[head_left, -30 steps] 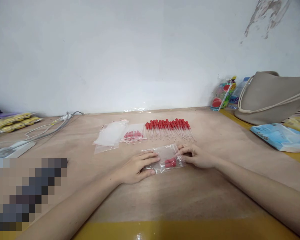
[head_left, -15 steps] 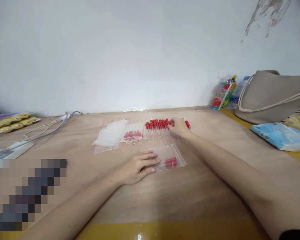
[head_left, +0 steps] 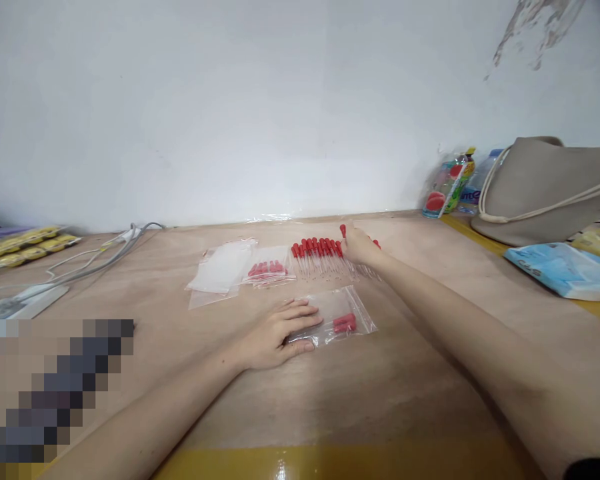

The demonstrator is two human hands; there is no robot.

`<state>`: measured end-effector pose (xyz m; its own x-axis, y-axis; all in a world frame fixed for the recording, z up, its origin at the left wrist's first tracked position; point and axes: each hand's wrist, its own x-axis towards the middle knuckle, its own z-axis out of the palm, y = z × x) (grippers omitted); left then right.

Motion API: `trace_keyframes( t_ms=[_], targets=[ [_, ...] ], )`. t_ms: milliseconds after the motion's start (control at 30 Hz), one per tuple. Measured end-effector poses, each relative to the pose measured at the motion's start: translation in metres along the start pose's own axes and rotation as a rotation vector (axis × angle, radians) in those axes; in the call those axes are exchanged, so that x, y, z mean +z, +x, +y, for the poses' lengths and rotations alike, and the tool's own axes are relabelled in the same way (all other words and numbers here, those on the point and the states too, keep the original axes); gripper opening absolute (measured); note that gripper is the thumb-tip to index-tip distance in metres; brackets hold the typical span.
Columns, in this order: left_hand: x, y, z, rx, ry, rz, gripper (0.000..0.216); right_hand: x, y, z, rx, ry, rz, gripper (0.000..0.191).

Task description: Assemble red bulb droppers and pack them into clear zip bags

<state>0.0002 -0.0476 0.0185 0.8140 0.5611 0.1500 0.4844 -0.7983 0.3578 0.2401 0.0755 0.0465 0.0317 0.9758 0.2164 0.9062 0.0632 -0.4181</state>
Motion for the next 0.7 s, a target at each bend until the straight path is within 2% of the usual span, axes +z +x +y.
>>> trace_keyframes(
  t_ms=[100,200,333,400,467,600,700],
  targets=[
    [0.0,0.0,0.0,0.005,-0.002,0.009,0.046,-0.013,-0.026,0.021,-0.023,0.347,0.039,0.061],
    [0.0,0.0,0.001,0.006,-0.011,0.014,0.046,-0.011,-0.059,0.038,0.1,0.767,0.032,0.069],
    [-0.002,0.001,0.003,-0.015,-0.014,0.016,0.047,0.003,-0.095,0.043,0.267,1.101,0.085,0.054],
    [-0.002,0.001,0.004,-0.019,-0.021,0.019,0.048,0.007,-0.103,0.042,0.298,1.173,0.089,0.046],
    [-0.003,0.0,0.005,-0.02,-0.028,0.021,0.05,0.007,-0.105,0.044,0.261,1.183,0.119,0.043],
    [-0.002,-0.002,0.005,-0.062,-0.031,0.024,0.055,0.001,-0.1,0.056,0.174,1.131,0.288,0.046],
    [-0.003,-0.002,0.005,-0.088,-0.026,0.019,0.06,0.001,-0.101,0.059,0.199,1.137,0.277,0.049]
  ],
)
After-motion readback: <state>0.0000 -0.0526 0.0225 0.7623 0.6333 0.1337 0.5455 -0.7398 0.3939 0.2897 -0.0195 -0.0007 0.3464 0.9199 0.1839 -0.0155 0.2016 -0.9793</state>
